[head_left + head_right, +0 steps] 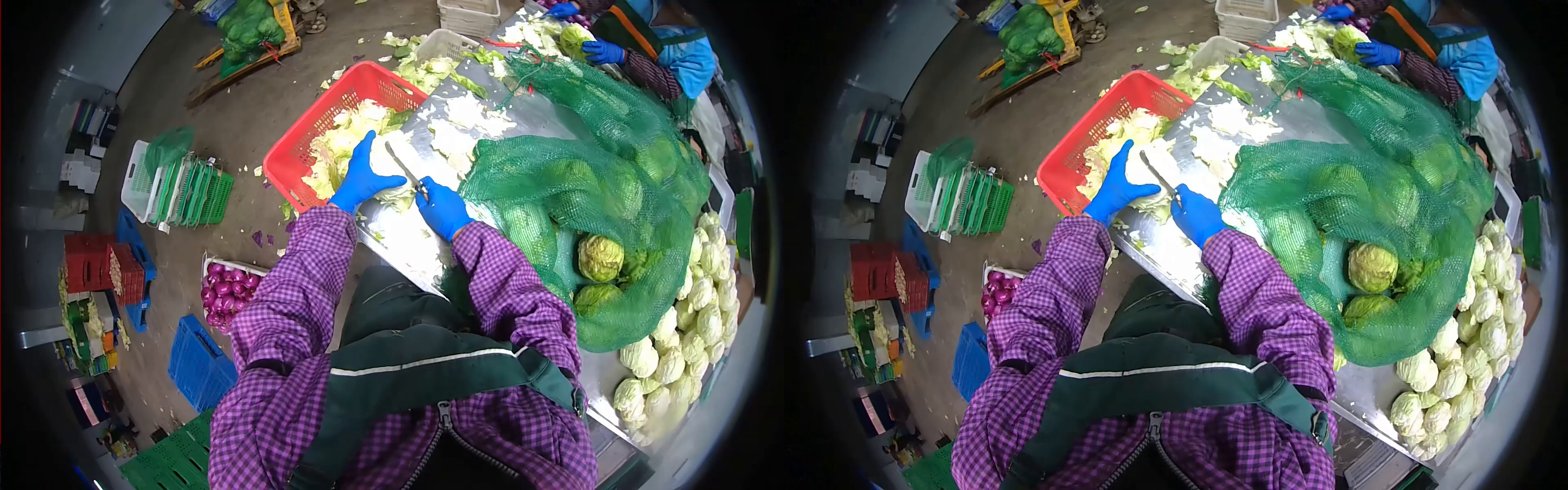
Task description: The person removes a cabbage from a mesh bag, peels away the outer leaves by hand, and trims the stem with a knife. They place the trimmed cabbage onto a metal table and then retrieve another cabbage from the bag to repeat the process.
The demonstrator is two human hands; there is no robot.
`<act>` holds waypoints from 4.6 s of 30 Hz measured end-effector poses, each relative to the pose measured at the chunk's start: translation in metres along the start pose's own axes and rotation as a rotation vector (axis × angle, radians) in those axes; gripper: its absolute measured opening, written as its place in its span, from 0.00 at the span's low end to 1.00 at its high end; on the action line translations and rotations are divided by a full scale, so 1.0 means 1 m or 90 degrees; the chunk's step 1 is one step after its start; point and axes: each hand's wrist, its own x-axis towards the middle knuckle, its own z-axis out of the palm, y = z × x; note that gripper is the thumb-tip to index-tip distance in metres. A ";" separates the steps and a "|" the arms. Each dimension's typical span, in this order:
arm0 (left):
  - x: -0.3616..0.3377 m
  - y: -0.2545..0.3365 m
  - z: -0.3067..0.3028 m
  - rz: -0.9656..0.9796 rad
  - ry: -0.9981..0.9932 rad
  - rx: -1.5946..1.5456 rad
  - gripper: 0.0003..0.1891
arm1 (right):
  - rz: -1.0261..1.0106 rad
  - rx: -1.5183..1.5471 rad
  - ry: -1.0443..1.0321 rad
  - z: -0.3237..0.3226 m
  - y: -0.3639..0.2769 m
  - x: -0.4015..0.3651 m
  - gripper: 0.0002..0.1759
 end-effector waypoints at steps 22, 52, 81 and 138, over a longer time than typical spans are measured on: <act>-0.050 -0.016 -0.002 -0.294 0.285 -0.610 0.48 | -0.043 0.328 -0.122 0.016 0.012 0.044 0.30; -0.054 -0.009 0.020 -0.486 0.122 -0.584 0.41 | 0.146 0.605 -0.072 0.010 -0.010 0.022 0.26; -0.051 -0.020 0.013 -0.082 0.038 -0.237 0.60 | 0.041 0.235 -0.067 -0.025 0.003 0.025 0.27; -0.049 0.018 0.067 -0.499 0.231 -0.678 0.38 | 0.004 0.011 -0.075 -0.036 -0.011 -0.002 0.36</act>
